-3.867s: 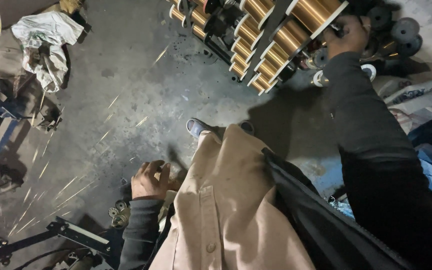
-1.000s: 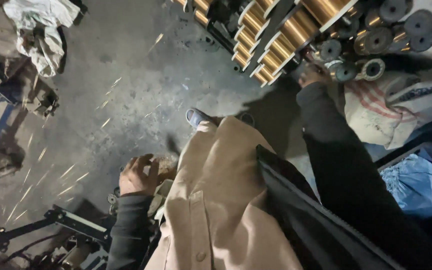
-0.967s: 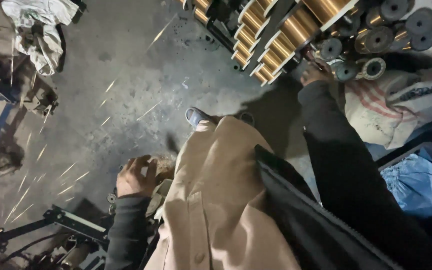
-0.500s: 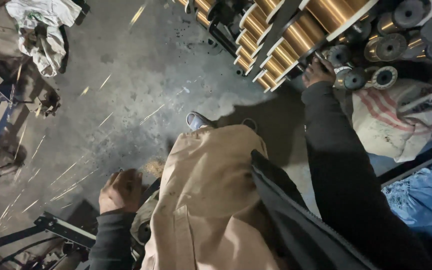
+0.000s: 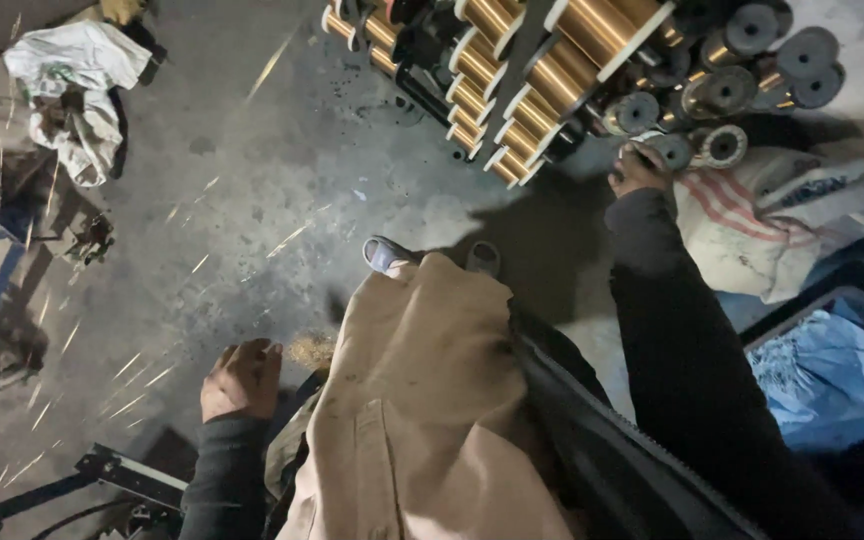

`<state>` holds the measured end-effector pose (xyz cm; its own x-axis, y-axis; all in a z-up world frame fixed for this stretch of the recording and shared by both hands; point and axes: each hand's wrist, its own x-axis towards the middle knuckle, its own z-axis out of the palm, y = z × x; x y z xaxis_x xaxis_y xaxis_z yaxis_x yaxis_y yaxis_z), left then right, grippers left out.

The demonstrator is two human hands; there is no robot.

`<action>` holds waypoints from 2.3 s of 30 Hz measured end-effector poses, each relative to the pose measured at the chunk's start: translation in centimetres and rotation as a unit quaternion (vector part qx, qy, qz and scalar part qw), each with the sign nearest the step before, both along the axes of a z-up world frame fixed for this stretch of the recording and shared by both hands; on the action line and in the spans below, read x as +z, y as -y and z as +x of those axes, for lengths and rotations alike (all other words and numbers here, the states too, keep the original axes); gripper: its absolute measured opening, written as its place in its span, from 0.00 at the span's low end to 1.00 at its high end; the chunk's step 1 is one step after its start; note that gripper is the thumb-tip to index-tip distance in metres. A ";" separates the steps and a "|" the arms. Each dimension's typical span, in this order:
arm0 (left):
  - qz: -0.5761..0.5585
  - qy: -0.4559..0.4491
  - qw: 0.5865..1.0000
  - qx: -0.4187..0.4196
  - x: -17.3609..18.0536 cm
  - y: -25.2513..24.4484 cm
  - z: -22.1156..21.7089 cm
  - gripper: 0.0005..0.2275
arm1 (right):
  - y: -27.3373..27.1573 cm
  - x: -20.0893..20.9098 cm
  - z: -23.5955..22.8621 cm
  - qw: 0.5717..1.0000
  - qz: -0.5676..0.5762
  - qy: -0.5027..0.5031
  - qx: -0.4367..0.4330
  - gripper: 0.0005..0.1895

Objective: The person stands in a workshop and handles copper wire spools on a vertical rack. They touch and adjust the spools with their hands, then pick up a small metal component from the floor and place it onto the rack.

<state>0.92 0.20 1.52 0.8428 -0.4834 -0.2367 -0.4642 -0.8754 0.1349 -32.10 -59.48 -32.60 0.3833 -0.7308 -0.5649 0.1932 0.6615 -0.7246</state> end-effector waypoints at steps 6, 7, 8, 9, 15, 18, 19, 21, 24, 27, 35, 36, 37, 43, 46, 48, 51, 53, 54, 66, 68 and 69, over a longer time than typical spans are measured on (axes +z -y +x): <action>-0.016 0.003 0.999 -0.036 -1.5 -1.0 1.3 0.15 | -3.5 4.1 -0.1 0.996 -0.037 -0.053 -0.066 0.18; -0.022 -0.002 0.999 -0.039 -1.7 -0.9 1.5 0.14 | -4.3 5.8 -0.4 0.995 -0.043 -0.070 -0.063 0.16; -0.027 -0.006 0.999 -0.040 -1.7 -0.8 1.7 0.13 | -5.0 7.3 -0.3 0.993 -0.047 -0.086 -0.059 0.14; -0.028 -0.008 0.999 -0.041 -2.1 -0.7 1.8 0.13 | -4.6 7.0 -1.2 0.993 -0.049 -0.087 -0.060 0.14; -0.062 0.015 0.997 -0.035 -2.7 -0.4 2.0 0.11 | -3.7 -2.0 -16.5 0.986 0.084 -0.043 -0.137 0.15; -0.063 0.011 0.997 -0.047 -2.5 0.2 2.2 0.09 | 0.2 -6.7 -19.7 0.908 0.250 0.322 0.098 0.37; -0.049 0.022 0.998 -0.045 -3.0 0.0 2.4 0.09 | -3.7 -1.3 -15.3 0.994 0.104 -0.035 0.025 0.25; -0.036 0.032 0.998 -0.041 -3.7 -0.5 2.5 0.08 | -6.8 3.8 -4.8 0.919 -0.059 -0.387 -0.052 0.16; -0.050 0.039 0.997 -0.045 -3.9 -1.0 2.8 0.07 | -7.2 1.7 -1.5 0.973 -0.045 -0.225 -0.018 0.45; -0.044 0.047 0.997 -0.052 -3.9 -0.6 2.9 0.06 | -6.9 -3.2 3.0 0.956 0.250 -0.080 0.129 0.19; -0.044 0.038 0.996 -0.071 -2.3 -0.5 3.3 0.07 | -13.3 -1.7 18.2 0.982 0.159 -0.012 0.097 0.34; -0.043 0.042 0.995 -0.074 -2.4 -0.6 3.5 0.07 | -13.3 -0.8 19.7 0.983 0.159 -0.008 0.095 0.34; -0.033 0.041 0.996 -0.074 -2.5 -0.6 3.7 0.07 | -13.3 0.1 21.0 0.985 0.151 -0.026 0.084 0.34; -0.031 0.049 0.994 -0.090 -3.6 -1.8 4.9 0.09 | -12.8 0.6 25.8 0.981 0.194 0.023 0.020 0.31; -0.033 0.012 0.997 -0.066 -2.9 -1.2 5.0 0.10 | -14.2 8.7 27.3 0.975 0.222 -0.003 -0.022 0.20; -0.023 -0.019 0.999 -0.043 -2.4 -0.7 5.1 0.11 | -15.1 12.4 28.0 0.969 0.234 -0.055 -0.052 0.09; -0.018 -0.015 0.998 -0.055 -1.8 0.0 5.4 0.12 | -16.2 12.8 28.5 0.964 0.244 -0.067 -0.085 0.12; 0.015 -0.047 0.999 -0.022 -0.7 1.2 5.3 0.14 | -17.2 13.3 28.0 0.944 0.282 -0.015 -0.169 0.07; 0.014 -0.048 0.998 -0.023 -1.3 1.1 5.4 0.14 | -17.9 13.5 27.6 0.944 0.281 -0.015 -0.170 0.07; -0.188 0.135 0.939 -0.255 -3.7 3.1 2.6 0.07 | -26.4 8.9 23.2 0.961 0.250 0.104 0.053 0.14; -0.189 0.174 0.928 -0.269 -6.4 2.8 2.3 0.11 | -27.0 15.2 23.2 0.968 0.212 -0.007 0.138 0.14; -0.189 0.173 0.929 -0.267 -7.0 2.9 2.1 0.11 | -28.0 13.2 23.4 0.967 0.212 -0.009 0.140 0.14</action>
<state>3.04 -2.73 -5.48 0.4536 -0.8477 0.2751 -0.8912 -0.4288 0.1479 -8.71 -31.47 -19.40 0.5198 -0.3014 -0.7994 -0.0463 0.9244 -0.3786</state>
